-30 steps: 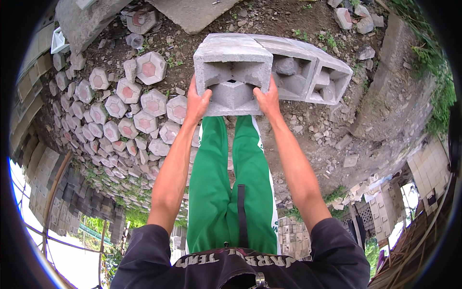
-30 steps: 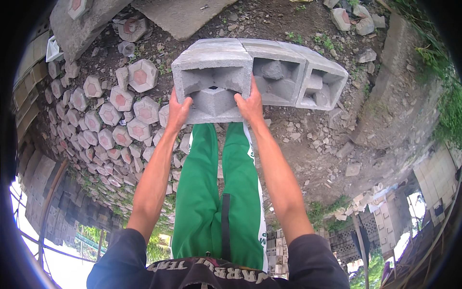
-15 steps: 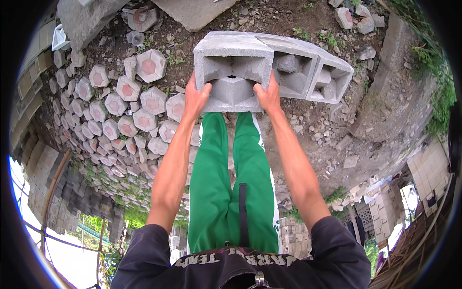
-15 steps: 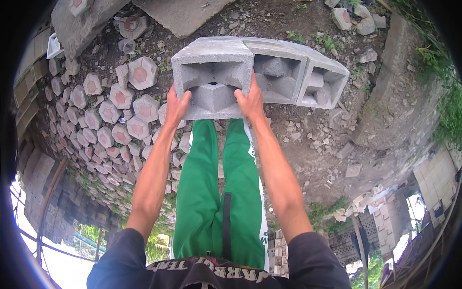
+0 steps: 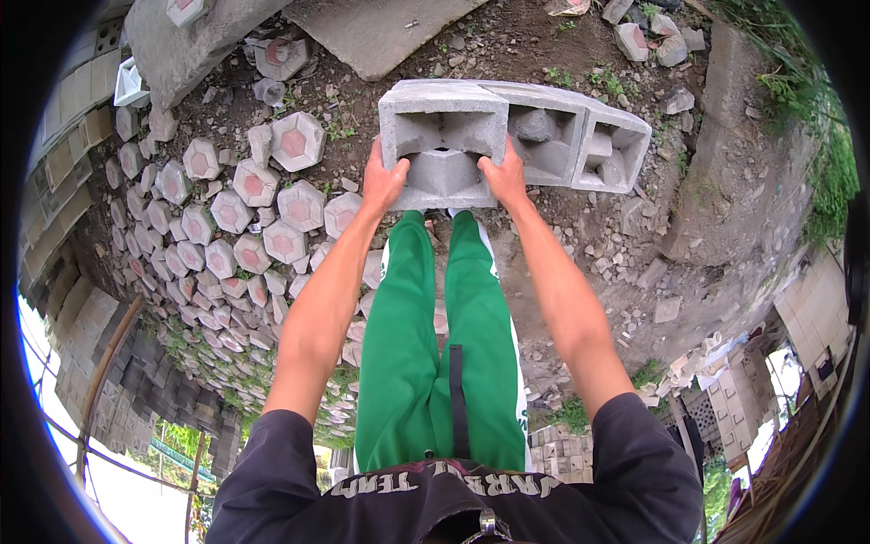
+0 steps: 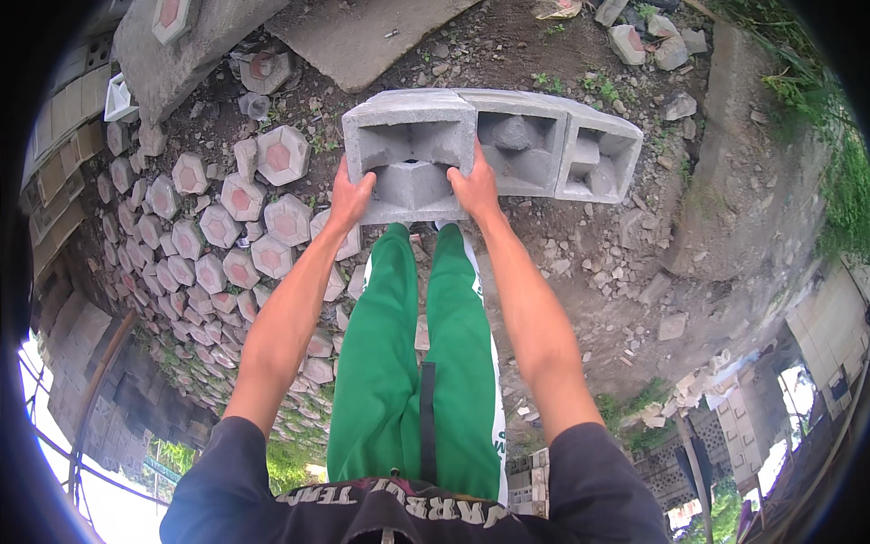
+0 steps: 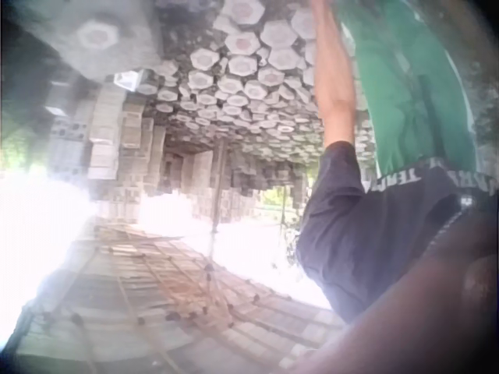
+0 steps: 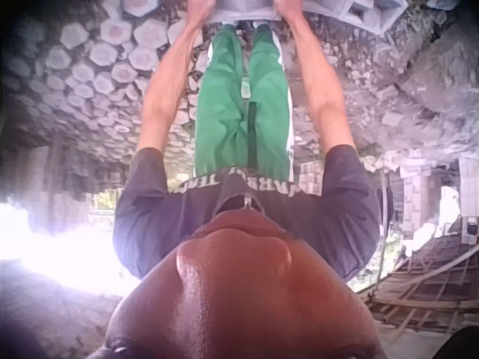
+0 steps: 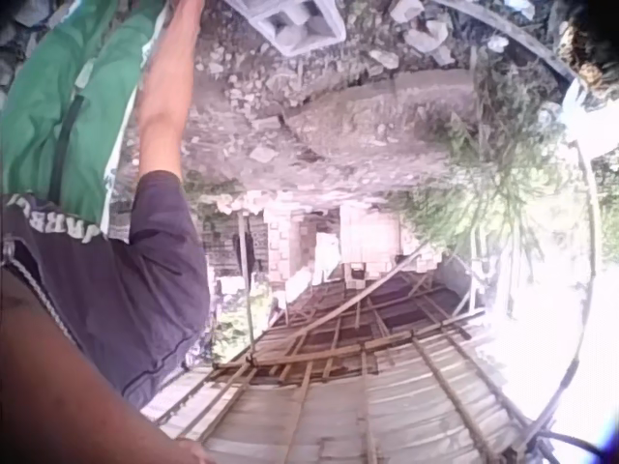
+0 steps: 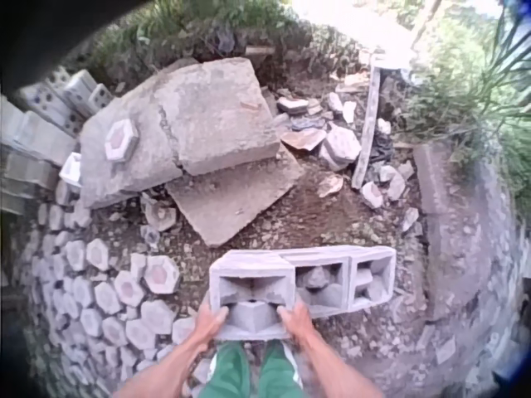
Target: The person picks up concrete blocks one at a time and moves them to form a row on the ground next to other blocks.
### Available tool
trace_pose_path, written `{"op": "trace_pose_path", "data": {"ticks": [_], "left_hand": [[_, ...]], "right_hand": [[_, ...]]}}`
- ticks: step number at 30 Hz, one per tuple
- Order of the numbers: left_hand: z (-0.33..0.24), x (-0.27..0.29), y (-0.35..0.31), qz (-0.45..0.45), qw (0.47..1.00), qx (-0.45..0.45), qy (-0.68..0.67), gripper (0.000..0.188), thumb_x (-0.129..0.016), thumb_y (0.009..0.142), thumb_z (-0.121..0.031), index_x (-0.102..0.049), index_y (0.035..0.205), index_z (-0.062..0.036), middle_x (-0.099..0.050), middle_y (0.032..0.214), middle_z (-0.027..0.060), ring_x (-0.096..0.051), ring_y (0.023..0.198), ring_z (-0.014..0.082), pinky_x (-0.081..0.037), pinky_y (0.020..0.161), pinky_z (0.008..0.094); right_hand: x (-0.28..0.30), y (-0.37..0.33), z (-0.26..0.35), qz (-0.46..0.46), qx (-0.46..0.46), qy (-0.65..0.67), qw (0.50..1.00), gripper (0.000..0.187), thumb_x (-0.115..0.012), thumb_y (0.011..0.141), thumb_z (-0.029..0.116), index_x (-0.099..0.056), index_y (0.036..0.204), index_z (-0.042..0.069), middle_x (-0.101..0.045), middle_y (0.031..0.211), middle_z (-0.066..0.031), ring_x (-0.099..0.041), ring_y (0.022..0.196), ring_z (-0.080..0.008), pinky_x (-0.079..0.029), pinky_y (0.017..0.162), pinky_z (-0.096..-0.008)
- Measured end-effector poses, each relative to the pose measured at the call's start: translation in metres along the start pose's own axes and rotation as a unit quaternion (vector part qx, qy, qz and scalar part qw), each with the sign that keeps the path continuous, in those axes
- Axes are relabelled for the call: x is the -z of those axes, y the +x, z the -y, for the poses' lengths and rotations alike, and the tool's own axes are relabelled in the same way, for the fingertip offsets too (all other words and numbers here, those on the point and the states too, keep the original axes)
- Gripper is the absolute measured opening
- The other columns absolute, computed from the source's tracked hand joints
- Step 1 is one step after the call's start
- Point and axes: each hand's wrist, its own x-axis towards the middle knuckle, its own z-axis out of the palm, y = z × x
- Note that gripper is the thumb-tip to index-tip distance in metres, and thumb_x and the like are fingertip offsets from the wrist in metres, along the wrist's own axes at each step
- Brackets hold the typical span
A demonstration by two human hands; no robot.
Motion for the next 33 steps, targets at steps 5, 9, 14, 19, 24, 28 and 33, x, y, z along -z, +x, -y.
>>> {"op": "trace_pose_path", "data": {"ticks": [5,9,14,19,24,28,33], "left_hand": [[0.005,0.026,0.004,0.056,0.996,0.006,0.063,0.065,-0.063,0.076,-0.019,-0.042,0.133,0.0047,-0.060,0.117,0.0201,-0.059,0.107,0.0278,-0.044,0.095,0.0370],[-0.022,0.016,-0.036,0.098,0.994,0.003,-0.037,0.067,-0.062,0.082,-0.015,-0.034,0.140,0.0052,-0.053,0.132,0.0228,-0.052,0.122,0.0286,-0.041,0.102,0.0364],[-0.047,0.027,-0.107,0.084,0.993,0.075,0.040,0.064,-0.059,0.088,-0.015,-0.032,0.142,0.0048,-0.048,0.138,0.0228,-0.050,0.125,0.0269,-0.042,0.102,0.0344],[-0.078,0.023,-0.169,0.208,0.974,0.028,0.082,0.047,-0.058,0.089,-0.016,-0.047,0.131,0.0034,-0.065,0.116,0.0150,-0.064,0.092,0.0167,-0.050,0.080,0.0283],[-0.112,-0.009,-0.223,0.333,0.925,-0.045,0.178,0.028,-0.058,0.088,-0.020,-0.058,0.108,-0.0003,-0.068,0.086,0.0080,-0.062,0.073,0.0129,-0.050,0.070,0.0279],[-0.156,-0.075,-0.282,0.402,0.898,-0.088,0.156,0.020,-0.046,0.097,-0.020,-0.055,0.096,-0.0026,-0.057,0.073,0.0022,-0.053,0.062,0.0105,-0.044,0.057,0.0264],[-0.175,-0.169,-0.362,0.474,0.848,-0.176,0.158,0.027,-0.040,0.100,-0.023,-0.054,0.091,-0.0023,-0.055,0.067,0.0024,-0.050,0.058,0.0101,-0.040,0.054,0.0267]], "right_hand": [[-0.001,-0.006,0.027,0.031,-0.068,-0.084,0.994,0.074,-0.066,0.077,0.024,-0.038,0.144,0.008,-0.065,0.115,-0.0230,-0.061,0.110,-0.0349,-0.046,0.095,-0.0400],[0.006,-0.040,0.020,-0.054,-0.069,0.066,0.994,0.068,-0.065,0.084,0.022,-0.038,0.141,-0.003,-0.054,0.132,-0.0242,-0.054,0.124,-0.0320,-0.041,0.103,-0.0368],[0.017,-0.120,0.073,-0.077,-0.130,0.163,0.975,0.058,-0.064,0.086,0.013,-0.043,0.137,-0.005,-0.056,0.130,-0.0228,-0.057,0.119,-0.0256,-0.046,0.098,-0.0323],[0.043,-0.206,0.094,-0.114,-0.156,0.317,0.929,0.049,-0.069,0.078,0.000,-0.057,0.126,0.001,-0.065,0.104,-0.0075,-0.061,0.088,-0.0104,-0.052,0.075,-0.0235],[0.082,-0.302,0.092,-0.240,-0.087,0.245,0.935,0.037,-0.071,0.072,-0.005,-0.067,0.108,0.002,-0.063,0.093,-0.0003,-0.056,0.075,-0.0072,-0.050,0.069,-0.0225],[0.130,-0.386,0.070,-0.300,-0.068,0.363,0.879,0.030,-0.070,0.075,-0.003,-0.065,0.105,0.001,-0.064,0.091,-0.0020,-0.058,0.075,-0.0072,-0.049,0.069,-0.0220],[0.176,-0.476,0.026,-0.427,0.014,0.479,0.766,0.017,-0.060,0.089,0.004,-0.063,0.105,0.000,-0.065,0.100,-0.0080,-0.063,0.085,-0.0109,-0.053,0.071,-0.0251]]}}
